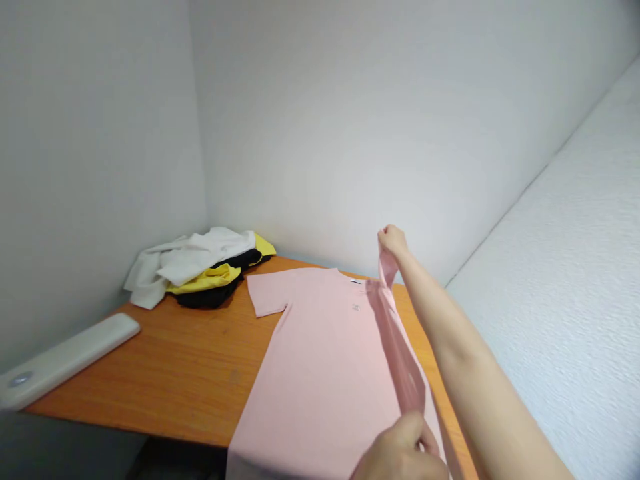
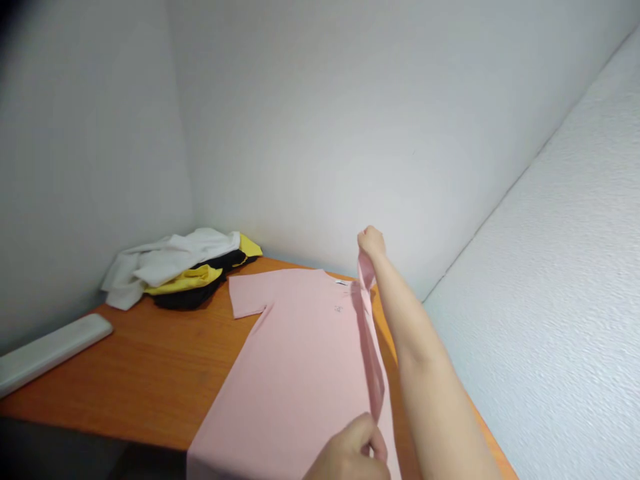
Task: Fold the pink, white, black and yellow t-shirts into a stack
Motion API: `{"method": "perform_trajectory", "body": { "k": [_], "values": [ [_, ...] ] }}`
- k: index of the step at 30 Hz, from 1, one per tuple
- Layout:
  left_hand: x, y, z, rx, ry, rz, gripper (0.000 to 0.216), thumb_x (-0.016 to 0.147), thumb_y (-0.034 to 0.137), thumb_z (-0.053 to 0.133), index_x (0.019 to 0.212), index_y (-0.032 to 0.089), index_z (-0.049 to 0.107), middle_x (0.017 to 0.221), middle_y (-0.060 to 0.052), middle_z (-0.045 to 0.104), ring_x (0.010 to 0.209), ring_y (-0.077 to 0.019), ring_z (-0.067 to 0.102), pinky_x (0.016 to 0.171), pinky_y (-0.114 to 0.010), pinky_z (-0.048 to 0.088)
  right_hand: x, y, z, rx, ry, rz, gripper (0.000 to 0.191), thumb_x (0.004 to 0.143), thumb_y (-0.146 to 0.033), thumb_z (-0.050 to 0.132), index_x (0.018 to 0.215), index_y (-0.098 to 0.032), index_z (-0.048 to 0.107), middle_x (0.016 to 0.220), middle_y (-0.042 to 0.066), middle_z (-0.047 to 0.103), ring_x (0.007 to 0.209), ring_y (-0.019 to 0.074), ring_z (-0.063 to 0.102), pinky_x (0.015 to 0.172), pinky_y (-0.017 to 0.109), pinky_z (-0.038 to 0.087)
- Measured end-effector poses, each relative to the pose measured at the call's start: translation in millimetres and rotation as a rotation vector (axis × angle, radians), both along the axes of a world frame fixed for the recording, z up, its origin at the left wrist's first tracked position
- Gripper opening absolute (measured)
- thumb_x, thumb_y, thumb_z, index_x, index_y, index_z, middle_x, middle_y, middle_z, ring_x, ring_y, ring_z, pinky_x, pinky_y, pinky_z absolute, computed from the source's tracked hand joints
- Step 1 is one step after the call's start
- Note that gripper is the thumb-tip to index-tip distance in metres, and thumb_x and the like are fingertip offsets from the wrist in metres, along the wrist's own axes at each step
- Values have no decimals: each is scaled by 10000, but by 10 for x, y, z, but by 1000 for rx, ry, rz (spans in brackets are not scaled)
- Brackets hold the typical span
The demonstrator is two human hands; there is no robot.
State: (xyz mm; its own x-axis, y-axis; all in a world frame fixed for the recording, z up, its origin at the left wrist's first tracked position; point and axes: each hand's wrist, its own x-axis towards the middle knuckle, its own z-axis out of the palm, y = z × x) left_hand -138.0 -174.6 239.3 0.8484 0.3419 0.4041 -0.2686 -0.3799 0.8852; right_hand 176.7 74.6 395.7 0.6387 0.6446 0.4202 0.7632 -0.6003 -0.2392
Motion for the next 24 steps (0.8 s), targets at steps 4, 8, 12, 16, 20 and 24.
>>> {"method": "perform_trajectory", "body": {
  "k": [4,8,12,16,20,24],
  "values": [
    [-644,396,-28,14,-42,159,367,737,290,692,496,157,450,827,-16,481,558,-51,386,459,-206,273,-748,640,-90,-5,55,129,337,938,-259,385,1127,-114,623,1134,173,653,1060,235,605,854,279,448],
    [-1296,665,-232,17,55,344,275,792,199,572,561,168,427,802,-7,460,630,-75,451,560,-192,342,-1432,1010,-482,-55,161,222,295,969,-270,415,1108,-127,633,1134,142,657,1065,213,606,882,289,453],
    [-1578,727,-537,-50,191,468,190,712,100,560,629,188,414,801,1,459,713,-108,510,652,-206,386,-1831,1034,-936,-119,287,253,305,958,-393,530,1102,-138,614,1090,82,644,965,188,625,868,383,504],
    [-1545,729,-657,-52,144,451,237,609,-17,459,703,198,424,818,-1,467,770,-124,518,688,-210,378,-1849,904,-1102,-122,356,246,299,944,-389,563,1113,-146,602,1095,73,620,930,175,618,825,374,531],
    [-1381,771,-459,-85,0,369,262,611,-47,407,711,194,425,846,-22,490,807,-130,529,717,-218,382,-1636,897,-825,-47,360,222,276,958,-375,536,1050,-130,622,1003,65,650,873,162,629,807,352,523],
    [-1339,776,-185,-87,-119,279,189,690,-5,456,690,183,470,852,-40,523,765,-124,525,683,-216,383,-1532,1112,-414,32,354,256,276,959,-248,460,1012,-58,652,881,112,682,843,172,637,769,277,477]
  ]
}}
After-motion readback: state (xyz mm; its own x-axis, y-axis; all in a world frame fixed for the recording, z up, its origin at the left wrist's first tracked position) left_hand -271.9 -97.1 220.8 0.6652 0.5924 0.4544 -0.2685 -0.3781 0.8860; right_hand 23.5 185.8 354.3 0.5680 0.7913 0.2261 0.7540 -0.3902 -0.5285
